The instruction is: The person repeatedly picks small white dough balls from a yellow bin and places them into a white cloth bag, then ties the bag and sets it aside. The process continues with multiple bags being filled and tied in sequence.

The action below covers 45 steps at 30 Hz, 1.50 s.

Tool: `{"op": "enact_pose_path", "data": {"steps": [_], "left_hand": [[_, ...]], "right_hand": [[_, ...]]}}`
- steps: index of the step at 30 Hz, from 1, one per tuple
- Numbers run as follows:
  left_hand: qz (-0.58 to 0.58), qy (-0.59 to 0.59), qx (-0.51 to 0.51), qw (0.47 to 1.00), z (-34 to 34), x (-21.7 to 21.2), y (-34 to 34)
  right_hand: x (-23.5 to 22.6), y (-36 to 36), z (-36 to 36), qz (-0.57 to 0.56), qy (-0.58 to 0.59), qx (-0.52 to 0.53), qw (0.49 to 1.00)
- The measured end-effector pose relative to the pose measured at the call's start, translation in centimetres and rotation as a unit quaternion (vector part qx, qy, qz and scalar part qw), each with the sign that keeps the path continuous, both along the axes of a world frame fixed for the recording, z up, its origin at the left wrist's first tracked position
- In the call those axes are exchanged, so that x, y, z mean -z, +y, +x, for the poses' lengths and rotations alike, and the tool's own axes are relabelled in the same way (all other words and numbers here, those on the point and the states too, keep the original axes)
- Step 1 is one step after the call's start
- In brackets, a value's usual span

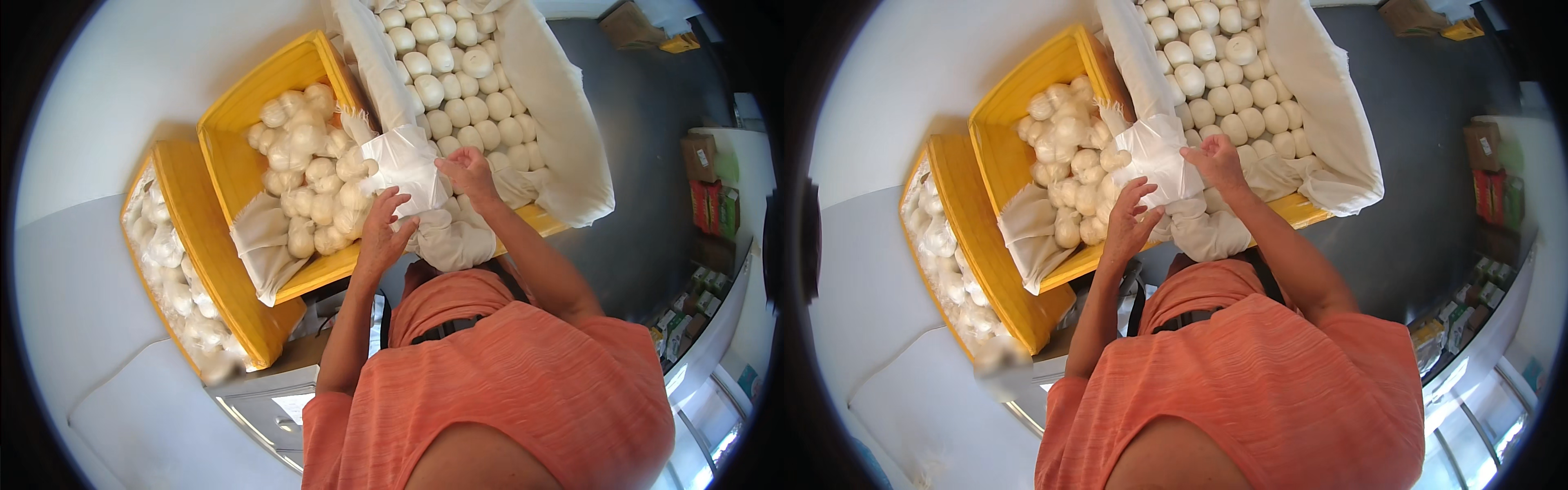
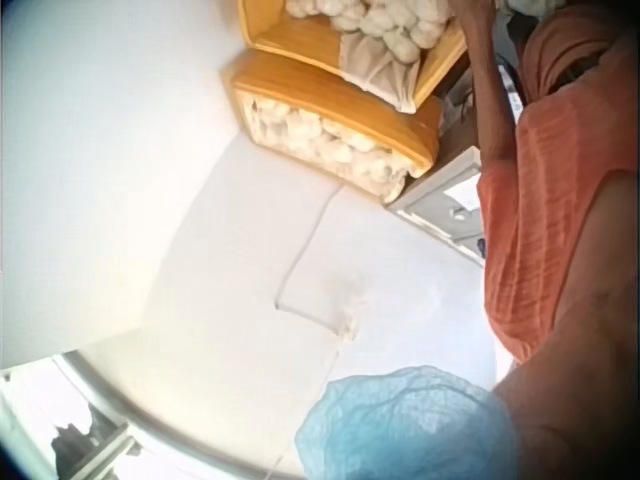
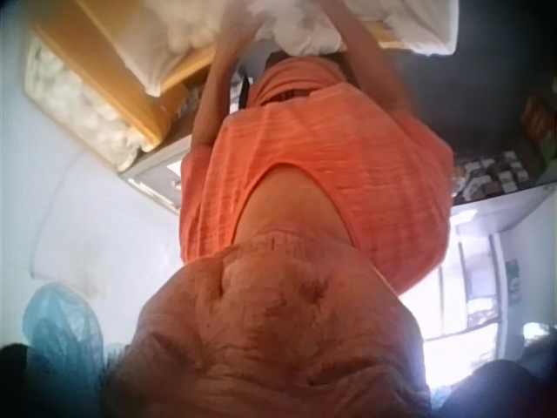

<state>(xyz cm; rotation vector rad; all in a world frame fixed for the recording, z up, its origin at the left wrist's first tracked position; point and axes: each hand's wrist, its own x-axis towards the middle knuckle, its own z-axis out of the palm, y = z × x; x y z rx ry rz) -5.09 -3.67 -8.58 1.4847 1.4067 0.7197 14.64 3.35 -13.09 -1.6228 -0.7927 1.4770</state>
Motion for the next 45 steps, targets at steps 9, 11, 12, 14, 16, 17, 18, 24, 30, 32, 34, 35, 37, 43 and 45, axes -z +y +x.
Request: {"op": "enact_pose_path", "data": {"steps": [9,11,12,14,16,17,18,24,30,32,34,35,37,43,45], "left_hand": [[-0.009,-0.034,0.026,0.999,0.8,5.1,2.2],[-0.018,-0.039,0.022,0.999,1.0,5.0,2.3],[-0.013,-0.029,0.019,0.999,0.9,4.8,2.4],[-0.002,-0.013,0.015,1.000,1.4,3.4,3.0],[-0.009,-0.028,-0.037,0.999,2.0,2.3,3.5],[-0.013,-0.035,-0.066,0.997,2.3,1.3,3.8],[-0.021,-0.061,-0.074,0.995,2.6,0.2,4.1],[-0.090,-0.191,-0.087,0.974,2.0,-1.8,5.9],[-0.083,-0.284,-0.288,0.911,-5.0,-1.6,2.5],[-0.071,-0.278,-0.328,0.900,-6.6,-1.3,1.0],[-0.071,-0.280,-0.327,0.900,-6.7,-1.2,0.3],[-0.067,-0.281,-0.324,0.901,-6.5,-1.6,0.2],[-0.023,-0.300,-0.341,0.891,-6.8,-3.8,-0.3],[0.141,-0.421,-0.388,0.808,-11.3,-13.5,-4.7],[0.150,-0.448,-0.363,0.803,-12.9,-14.3,-6.9]], "right_hand": [[1.5,1.3,2.7,-0.091,0.337,-0.072,0.934],[0.7,1.6,3.3,-0.062,0.261,-0.095,0.959],[0.4,1.9,3.7,-0.052,0.228,-0.108,0.966],[-0.3,2.0,4.2,-0.022,0.138,-0.128,0.982],[-1.4,1.7,4.4,0.019,0.029,-0.145,0.989],[-2.6,1.7,4.3,0.049,-0.018,-0.177,0.983],[-4.0,1.7,3.9,0.078,-0.064,-0.208,0.973],[-5.6,0.9,-0.4,0.183,-0.015,-0.251,0.950],[1.6,1.2,6.5,0.111,-0.310,-0.050,0.943],[-1.1,1.0,4.0,0.299,-0.351,-0.015,0.887],[-3.3,0.3,-0.2,0.439,-0.318,-0.068,0.838],[-3.5,-0.3,-2.9,0.481,-0.272,-0.154,0.819],[-1.9,-1.1,-7.4,0.526,-0.282,-0.273,0.755],[2.2,-1.5,-8.2,0.473,-0.313,-0.347,0.747],[-0.4,-1.2,-9.2,0.378,-0.186,-0.347,0.838]]}}
